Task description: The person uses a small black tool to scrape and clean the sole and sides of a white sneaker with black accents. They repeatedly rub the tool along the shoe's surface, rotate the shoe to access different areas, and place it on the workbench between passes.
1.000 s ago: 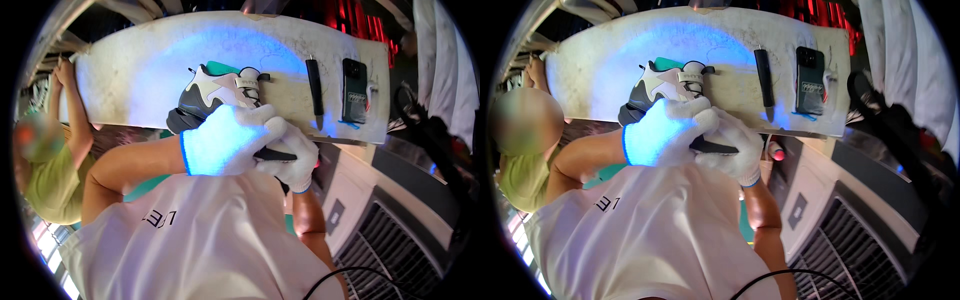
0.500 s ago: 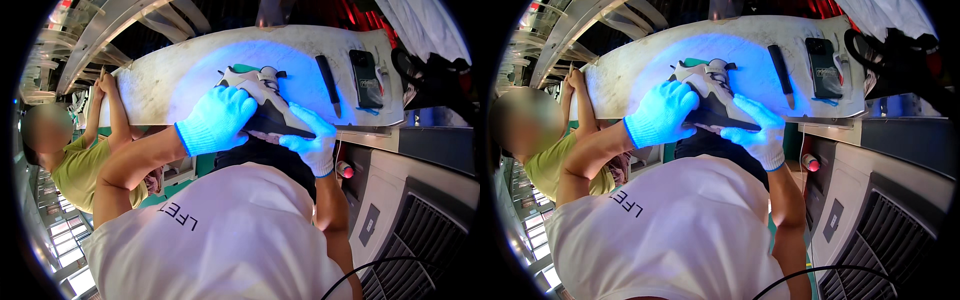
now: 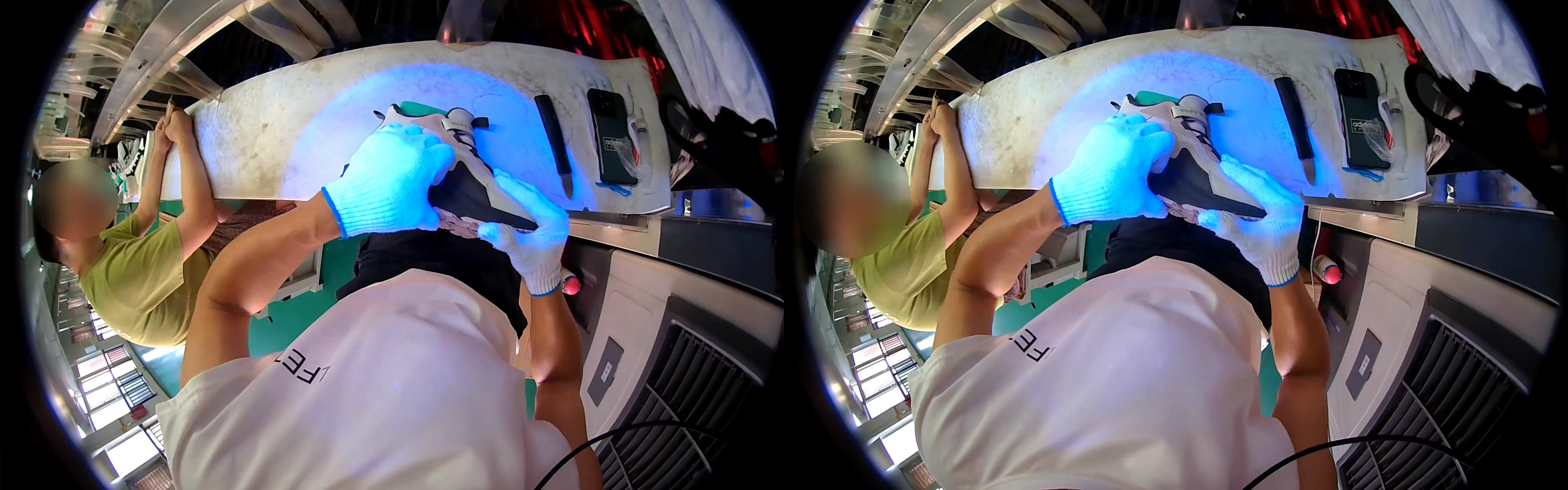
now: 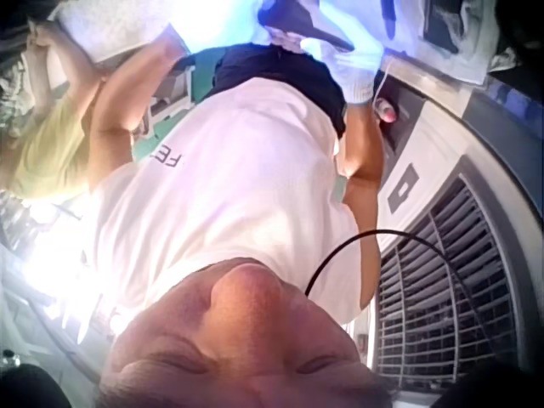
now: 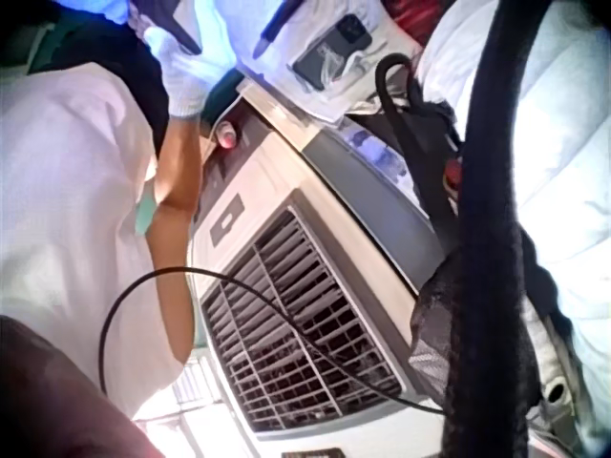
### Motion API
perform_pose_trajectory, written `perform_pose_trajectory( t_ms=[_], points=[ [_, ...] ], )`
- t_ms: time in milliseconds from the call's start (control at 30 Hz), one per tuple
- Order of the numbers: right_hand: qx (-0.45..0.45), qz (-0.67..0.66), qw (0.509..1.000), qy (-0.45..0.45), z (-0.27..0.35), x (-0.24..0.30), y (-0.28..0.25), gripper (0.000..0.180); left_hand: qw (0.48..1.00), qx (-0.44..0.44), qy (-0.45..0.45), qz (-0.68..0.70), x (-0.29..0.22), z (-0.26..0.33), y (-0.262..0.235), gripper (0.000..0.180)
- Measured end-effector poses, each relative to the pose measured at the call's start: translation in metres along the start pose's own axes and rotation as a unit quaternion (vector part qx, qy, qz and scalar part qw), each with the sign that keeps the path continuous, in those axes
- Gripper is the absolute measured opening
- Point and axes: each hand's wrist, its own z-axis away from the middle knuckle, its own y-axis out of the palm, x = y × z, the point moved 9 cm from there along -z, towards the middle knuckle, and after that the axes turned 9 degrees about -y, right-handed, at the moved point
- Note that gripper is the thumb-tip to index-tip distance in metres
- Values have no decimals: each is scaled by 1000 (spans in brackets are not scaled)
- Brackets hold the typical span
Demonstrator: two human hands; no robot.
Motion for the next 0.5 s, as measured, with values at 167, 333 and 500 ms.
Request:
perform_pose_trajectory(
  t_ms=[167,333,500],
  points=[
    [45,-4,997,67,-7,-5,0,79,996,20,-55,71,8,-8,-3,49],
    [142,24,983,115,-25,3,-2,82,996,-4,12,89,2,-18,-15,49],
    [269,109,934,209,-69,16,19,84,997,75,19,-25,-1,-34,-7,52]
  ],
)
